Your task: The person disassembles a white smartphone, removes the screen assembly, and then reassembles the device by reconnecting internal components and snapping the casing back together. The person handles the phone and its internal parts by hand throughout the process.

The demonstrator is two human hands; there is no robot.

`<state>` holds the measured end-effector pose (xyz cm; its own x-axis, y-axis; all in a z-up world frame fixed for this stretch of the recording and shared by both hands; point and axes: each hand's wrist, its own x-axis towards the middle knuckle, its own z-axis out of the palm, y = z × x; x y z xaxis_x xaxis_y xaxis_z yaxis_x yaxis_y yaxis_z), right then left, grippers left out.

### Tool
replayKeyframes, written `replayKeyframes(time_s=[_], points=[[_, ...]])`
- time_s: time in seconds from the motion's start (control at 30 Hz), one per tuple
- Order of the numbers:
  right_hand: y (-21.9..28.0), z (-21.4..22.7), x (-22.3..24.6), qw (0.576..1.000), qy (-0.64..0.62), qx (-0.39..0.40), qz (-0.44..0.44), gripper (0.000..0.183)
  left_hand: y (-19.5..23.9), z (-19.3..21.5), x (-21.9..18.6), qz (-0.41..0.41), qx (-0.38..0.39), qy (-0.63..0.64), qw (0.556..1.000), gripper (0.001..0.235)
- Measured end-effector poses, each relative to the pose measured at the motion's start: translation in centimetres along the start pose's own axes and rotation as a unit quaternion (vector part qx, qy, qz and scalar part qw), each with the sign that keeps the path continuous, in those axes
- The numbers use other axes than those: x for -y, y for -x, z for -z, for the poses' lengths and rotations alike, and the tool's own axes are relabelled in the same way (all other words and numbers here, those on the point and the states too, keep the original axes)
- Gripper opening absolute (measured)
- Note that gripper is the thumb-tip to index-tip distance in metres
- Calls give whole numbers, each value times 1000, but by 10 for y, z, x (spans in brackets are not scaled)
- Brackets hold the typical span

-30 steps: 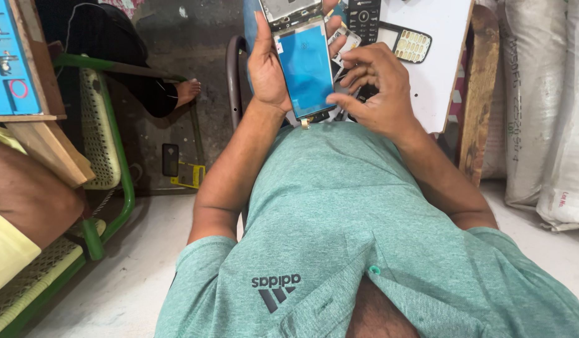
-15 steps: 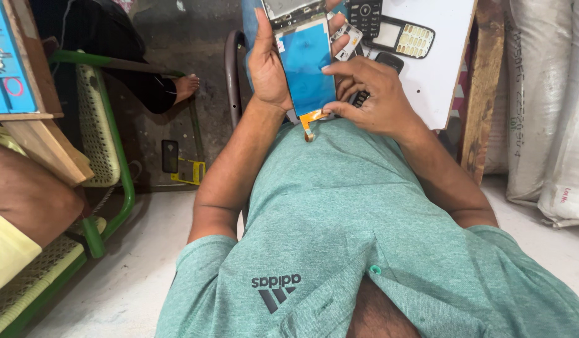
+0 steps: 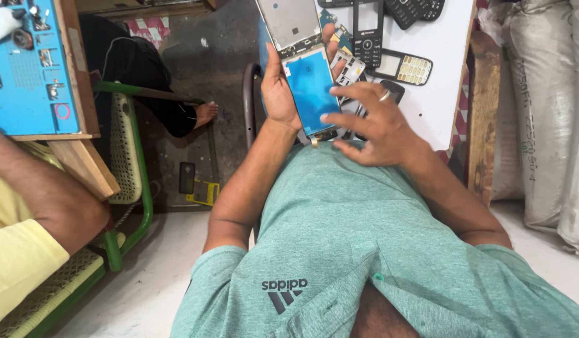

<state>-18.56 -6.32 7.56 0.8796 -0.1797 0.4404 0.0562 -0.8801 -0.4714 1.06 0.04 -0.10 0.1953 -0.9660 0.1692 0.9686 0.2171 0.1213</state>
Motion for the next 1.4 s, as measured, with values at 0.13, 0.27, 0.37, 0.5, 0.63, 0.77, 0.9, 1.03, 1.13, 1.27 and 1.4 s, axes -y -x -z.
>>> replayKeyframes(time_s=[0.13,0.27,0.37,0.5,0.63,0.77,0.9,1.03,1.13,1.27,1.4], points=[[-11,-8,7,999,28,-18,27,40,0,0,1,-3,-12,4,1000,73],[-22,-15,7,998,-18,-23,62,23,0,-1,0,-4,-14,1,1000,72],[-23,-17,8,996,-60,-25,60,17,1,-2,1,-4,-22,-4,1000,72],[-19,-13,6,992,-118,-45,18,19,3,-1,2,-2,-30,-24,999,72],[-20,-10,3,992,-109,-62,-5,19,5,0,8,-1,-12,-29,1000,74],[-21,-9,5,993,-105,-59,-4,21,6,-1,11,-9,-26,-48,998,76],[-17,-4,5,994,-92,-63,1,19,4,-1,7,-15,-40,-31,999,77],[-14,-2,5,997,-58,-58,-6,16,3,0,7,-21,-48,-29,998,76],[-13,0,7,997,-12,-75,25,12,3,2,7,-23,-53,-41,997,76],[-18,1,13,994,15,-98,51,13,2,4,7,-24,-53,-45,997,76],[-27,-1,15,993,-11,-97,71,12,3,6,10,-18,-43,-41,998,77]])
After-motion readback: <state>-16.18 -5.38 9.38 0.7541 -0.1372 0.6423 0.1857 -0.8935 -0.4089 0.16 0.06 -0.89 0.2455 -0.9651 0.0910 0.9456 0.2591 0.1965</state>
